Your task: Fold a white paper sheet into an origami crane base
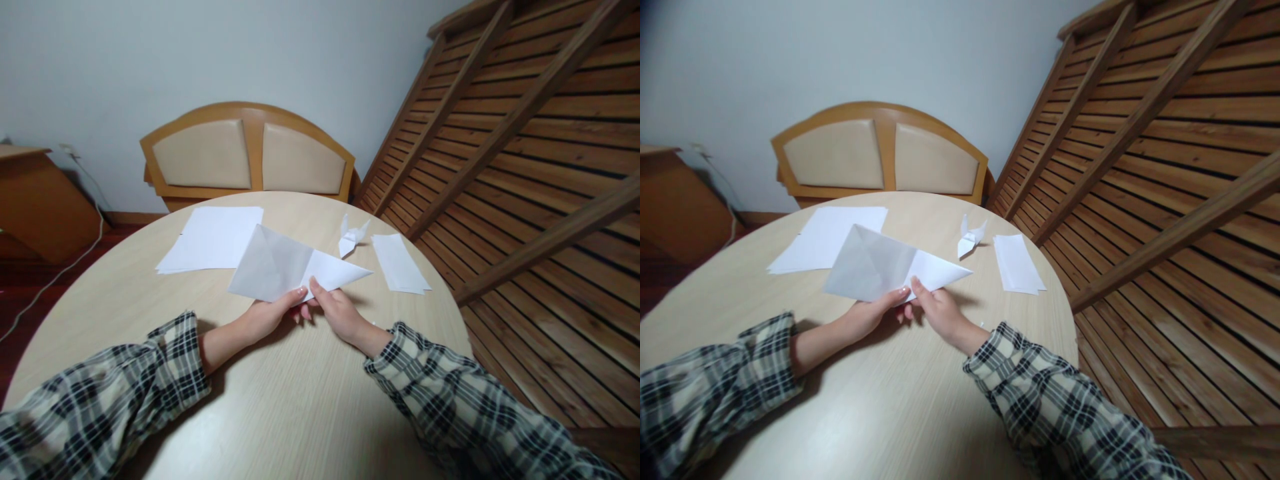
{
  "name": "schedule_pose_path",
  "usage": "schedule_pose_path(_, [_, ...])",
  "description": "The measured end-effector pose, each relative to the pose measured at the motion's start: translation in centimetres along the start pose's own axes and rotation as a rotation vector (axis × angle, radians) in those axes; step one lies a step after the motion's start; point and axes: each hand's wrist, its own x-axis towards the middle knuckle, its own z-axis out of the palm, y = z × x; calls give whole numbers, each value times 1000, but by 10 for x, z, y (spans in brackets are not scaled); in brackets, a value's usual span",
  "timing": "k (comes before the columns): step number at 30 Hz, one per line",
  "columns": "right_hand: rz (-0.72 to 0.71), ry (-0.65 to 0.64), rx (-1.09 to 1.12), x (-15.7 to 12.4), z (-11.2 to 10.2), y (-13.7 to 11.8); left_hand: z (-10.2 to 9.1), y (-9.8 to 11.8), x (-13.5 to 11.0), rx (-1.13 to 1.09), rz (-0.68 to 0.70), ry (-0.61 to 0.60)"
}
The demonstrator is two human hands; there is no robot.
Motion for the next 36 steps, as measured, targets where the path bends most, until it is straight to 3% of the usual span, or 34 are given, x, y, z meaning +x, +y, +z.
schedule_pose_path(9, [-44,38,1,0,-1,-3,2,6,0,-60,-18,-21])
schedule_pose_path(15, [-121,325,21,6,-17,7,0,4,2,-85,-45,36])
schedule_pose_path(21, [-135,368,72,12,-28,15,0,4,2,-85,-63,45])
schedule_pose_path(36, [-174,477,77,16,-40,6,-1,2,2,-81,-65,57])
